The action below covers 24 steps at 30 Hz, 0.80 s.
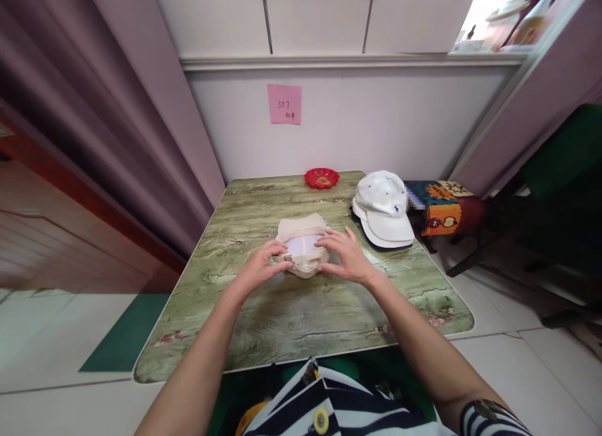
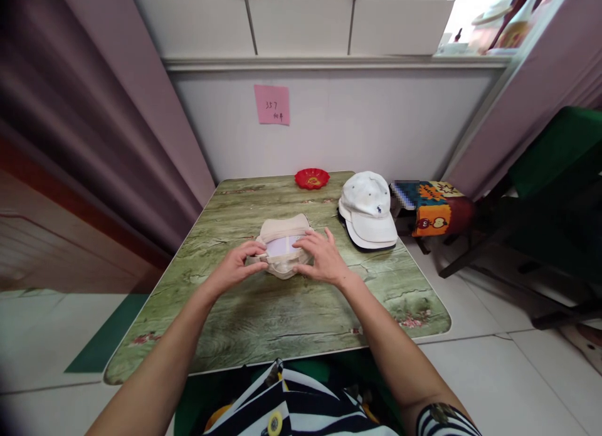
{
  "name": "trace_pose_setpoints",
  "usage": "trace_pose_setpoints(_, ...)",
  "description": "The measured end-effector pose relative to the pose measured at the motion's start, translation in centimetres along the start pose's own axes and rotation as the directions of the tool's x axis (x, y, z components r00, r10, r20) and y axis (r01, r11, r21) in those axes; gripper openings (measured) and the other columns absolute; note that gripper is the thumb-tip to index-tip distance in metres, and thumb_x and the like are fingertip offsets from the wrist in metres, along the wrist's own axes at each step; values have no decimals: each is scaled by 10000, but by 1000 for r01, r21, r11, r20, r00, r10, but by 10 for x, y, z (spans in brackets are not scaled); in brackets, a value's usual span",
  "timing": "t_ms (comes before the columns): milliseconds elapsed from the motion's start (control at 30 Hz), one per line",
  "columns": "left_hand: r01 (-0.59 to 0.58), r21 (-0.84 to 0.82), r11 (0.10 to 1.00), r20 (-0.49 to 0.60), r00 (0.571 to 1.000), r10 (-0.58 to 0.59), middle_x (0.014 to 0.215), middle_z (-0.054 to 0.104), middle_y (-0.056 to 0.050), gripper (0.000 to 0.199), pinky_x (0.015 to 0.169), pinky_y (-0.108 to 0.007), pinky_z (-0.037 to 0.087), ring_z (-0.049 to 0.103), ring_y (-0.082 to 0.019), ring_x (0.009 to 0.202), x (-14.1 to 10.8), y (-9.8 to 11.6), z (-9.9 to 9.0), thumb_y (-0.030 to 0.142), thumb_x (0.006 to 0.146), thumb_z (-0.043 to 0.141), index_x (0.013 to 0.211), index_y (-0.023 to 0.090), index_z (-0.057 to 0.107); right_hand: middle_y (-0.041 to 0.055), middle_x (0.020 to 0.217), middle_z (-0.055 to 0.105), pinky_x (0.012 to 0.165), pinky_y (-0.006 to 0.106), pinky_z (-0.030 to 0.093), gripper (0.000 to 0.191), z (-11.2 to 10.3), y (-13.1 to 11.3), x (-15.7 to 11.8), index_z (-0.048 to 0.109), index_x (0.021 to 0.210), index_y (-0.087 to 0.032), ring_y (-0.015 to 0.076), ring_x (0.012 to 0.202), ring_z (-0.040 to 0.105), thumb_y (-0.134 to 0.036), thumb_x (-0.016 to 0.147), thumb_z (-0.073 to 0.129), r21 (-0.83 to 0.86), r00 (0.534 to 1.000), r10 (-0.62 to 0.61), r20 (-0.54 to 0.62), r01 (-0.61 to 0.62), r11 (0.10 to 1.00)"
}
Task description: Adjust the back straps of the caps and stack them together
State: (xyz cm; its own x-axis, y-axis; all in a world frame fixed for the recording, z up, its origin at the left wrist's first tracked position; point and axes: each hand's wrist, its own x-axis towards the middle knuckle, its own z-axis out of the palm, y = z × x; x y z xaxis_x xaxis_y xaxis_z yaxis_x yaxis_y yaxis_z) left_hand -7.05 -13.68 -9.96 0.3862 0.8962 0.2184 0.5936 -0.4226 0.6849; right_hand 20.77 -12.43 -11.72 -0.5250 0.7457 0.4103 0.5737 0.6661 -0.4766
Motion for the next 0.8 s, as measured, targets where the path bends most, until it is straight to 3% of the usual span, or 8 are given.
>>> trace_pose_setpoints(100,-20,230,973,-48,998,32,1341,611,-90,183,1113,-548,255,476,-314,1277,0,2,1,409,810,684,847,233,717,94,1143,721,1161,577,121,514,0,-2,3,632,1225,-282,307,1208,588,-401,750,787,-87,995,-32,90,39,995)
trace_pose_setpoints(200,-53,241,969,-3,998,55,1380,601,-78,185,1154,-606,116,407,-317,1376,1,6,1,395,843,645,928,245,711,80,879,760,1053,478,339,468,1,-4,8,690,1086,-247,289,925,696,-363,663,854,-165,972,29,232,10,986)
trace_pose_setpoints(300,-53,138,989,14,999,52,1192,714,-79,220,1163,-570,170,528,-285,1290,6,13,0,401,853,617,966,232,702,83,883,754,835,361,449,464,2,-6,15,702,937,-234,291,844,696,-414,558,899,-200,941,45,336,24,980)
trace_pose_setpoints(400,-39,47,998,-46,998,41,1080,752,-54,215,1176,-551,182,630,-265,1155,12,21,-1,418,831,632,853,216,700,68,1008,745,696,300,437,476,5,-9,19,695,990,-249,284,887,689,-426,582,866,-157,920,-4,391,71,985)
trace_pose_setpoints(467,-18,-26,1000,-68,998,16,1062,757,-49,234,1176,-531,212,661,-255,1084,14,26,-1,434,818,646,836,208,705,38,993,748,671,281,421,372,7,-9,19,701,1012,-266,259,879,688,-354,665,799,-109,915,-16,403,65,992)
trace_pose_setpoints(600,41,-142,989,-28,999,-45,1095,743,-85,304,1070,-443,401,646,-274,1089,11,27,-4,477,804,660,848,183,721,25,933,752,697,268,416,208,10,-6,13,721,960,-260,218,856,683,-214,768,654,-58,925,-17,379,42,997)
trace_pose_setpoints(700,29,-156,987,41,999,-23,1157,723,-88,299,1047,-420,424,615,-281,1153,7,23,-8,475,825,640,850,190,727,48,1013,736,727,277,429,262,9,-4,9,705,1023,-250,237,923,676,-288,764,702,-58,934,-37,355,62,996)
trace_pose_setpoints(800,0,-110,994,71,997,8,1208,703,-92,286,1075,-432,399,589,-280,1205,4,19,-11,460,859,607,899,207,734,61,1070,723,721,286,443,460,7,-4,8,685,1093,-257,259,932,674,-387,670,811,-105,932,-22,362,64,992)
